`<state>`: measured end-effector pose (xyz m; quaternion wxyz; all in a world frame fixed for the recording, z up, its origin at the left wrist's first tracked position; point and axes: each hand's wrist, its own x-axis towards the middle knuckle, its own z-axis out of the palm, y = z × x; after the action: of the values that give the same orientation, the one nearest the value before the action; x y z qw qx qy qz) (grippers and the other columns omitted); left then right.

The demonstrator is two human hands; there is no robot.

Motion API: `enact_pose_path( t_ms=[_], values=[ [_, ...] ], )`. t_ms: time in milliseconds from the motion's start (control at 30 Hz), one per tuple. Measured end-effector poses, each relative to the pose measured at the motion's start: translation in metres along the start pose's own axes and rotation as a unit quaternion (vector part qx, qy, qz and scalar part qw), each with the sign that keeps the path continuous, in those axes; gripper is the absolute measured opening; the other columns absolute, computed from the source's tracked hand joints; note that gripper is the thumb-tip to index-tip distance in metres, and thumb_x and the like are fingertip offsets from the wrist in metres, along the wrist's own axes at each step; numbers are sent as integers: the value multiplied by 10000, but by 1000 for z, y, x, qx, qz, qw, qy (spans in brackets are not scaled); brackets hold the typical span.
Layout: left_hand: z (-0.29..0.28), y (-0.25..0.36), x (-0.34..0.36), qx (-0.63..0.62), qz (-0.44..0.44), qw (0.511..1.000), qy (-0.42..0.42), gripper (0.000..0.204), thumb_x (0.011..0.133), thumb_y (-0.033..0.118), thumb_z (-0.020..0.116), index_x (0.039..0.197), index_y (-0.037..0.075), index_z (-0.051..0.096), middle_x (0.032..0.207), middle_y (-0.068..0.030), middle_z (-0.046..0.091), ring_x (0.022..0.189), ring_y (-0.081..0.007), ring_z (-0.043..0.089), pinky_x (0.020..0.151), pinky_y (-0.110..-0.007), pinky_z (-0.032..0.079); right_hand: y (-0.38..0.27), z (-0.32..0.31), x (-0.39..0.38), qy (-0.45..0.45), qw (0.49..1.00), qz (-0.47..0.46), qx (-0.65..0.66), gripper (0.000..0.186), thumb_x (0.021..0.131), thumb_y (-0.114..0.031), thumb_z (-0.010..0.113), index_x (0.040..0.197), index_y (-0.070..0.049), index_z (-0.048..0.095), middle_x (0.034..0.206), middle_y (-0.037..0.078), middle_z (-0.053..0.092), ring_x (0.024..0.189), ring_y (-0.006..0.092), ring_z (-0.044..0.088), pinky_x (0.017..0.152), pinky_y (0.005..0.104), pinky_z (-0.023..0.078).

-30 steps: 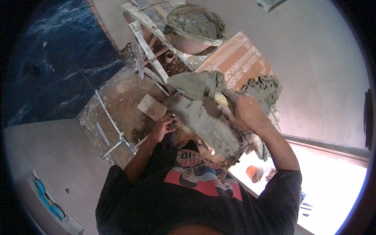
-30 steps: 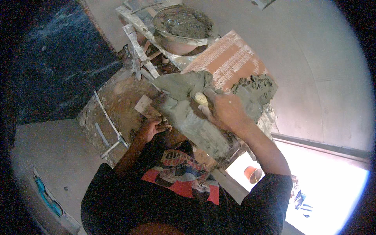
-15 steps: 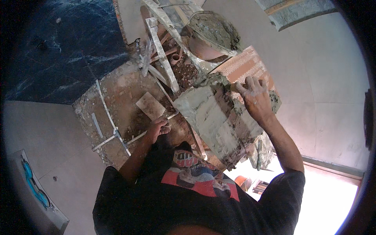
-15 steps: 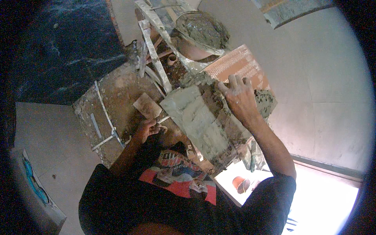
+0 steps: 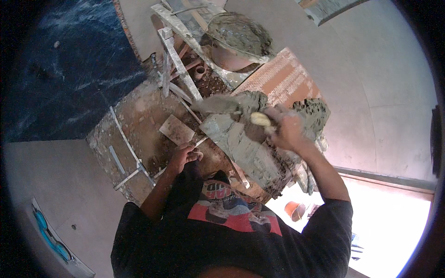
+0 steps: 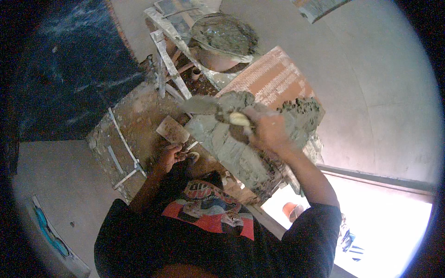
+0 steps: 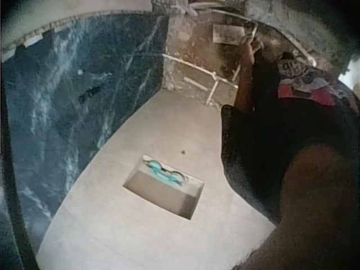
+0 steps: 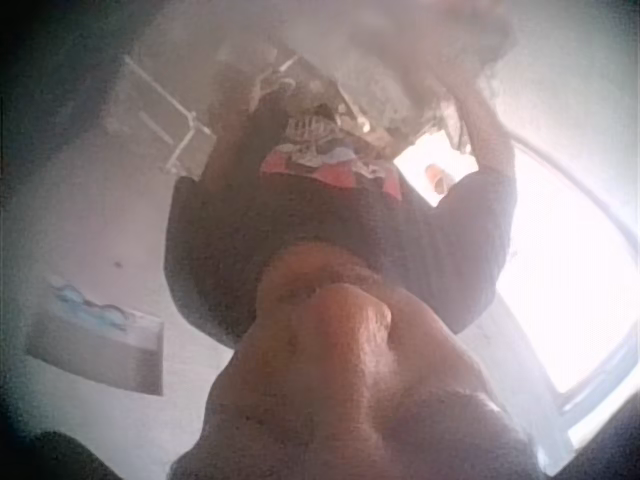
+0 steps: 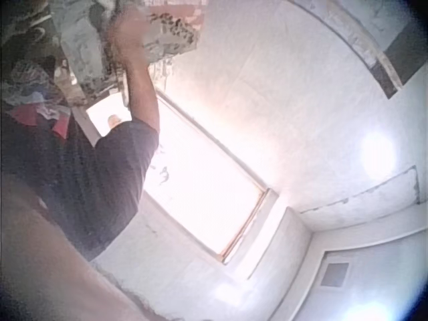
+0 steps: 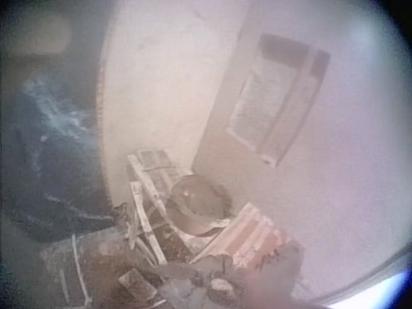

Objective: The person applies mortar to the back of a tile using a trowel, taking mortar from a bucket and spreading it across the tile surface.

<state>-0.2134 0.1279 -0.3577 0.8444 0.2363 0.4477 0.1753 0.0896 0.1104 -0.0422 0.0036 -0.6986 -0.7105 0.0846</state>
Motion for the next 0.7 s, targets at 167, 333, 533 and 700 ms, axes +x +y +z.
enact_pose_path(
  t_ms=[167,333,533,700],
  values=[
    [10,8,1,0,-15,1000,-11,239,941,271,564,1058,62,580,910,-72,654,777,-188,656,734,-320,518,50,-23,-5,-47,986,119,111,416,729,-271,704,1097,-80,665,951,181,684,901,319,662,814,415,504],
    [18,13,11,2,-16,1000,-20,244,945,261,558,1063,49,574,890,-85,654,756,-200,660,718,-322,528,89,-26,3,-126,960,164,189,382,746,-321,710,1014,-48,705,792,146,677,714,235,660,685,369,517],
    [18,9,20,1,-16,999,-34,219,951,249,547,1059,59,570,910,-62,641,757,-160,646,704,-307,530,103,-29,41,-209,945,204,146,359,800,-337,698,983,-28,705,694,55,647,611,97,588,494,286,460],
    [12,7,15,-20,-20,999,-26,222,939,253,564,1073,76,573,918,-45,638,779,-136,635,722,-302,525,129,-5,59,-143,966,167,139,421,809,-409,690,973,-22,711,658,73,635,596,125,590,540,301,467]
  ],
)
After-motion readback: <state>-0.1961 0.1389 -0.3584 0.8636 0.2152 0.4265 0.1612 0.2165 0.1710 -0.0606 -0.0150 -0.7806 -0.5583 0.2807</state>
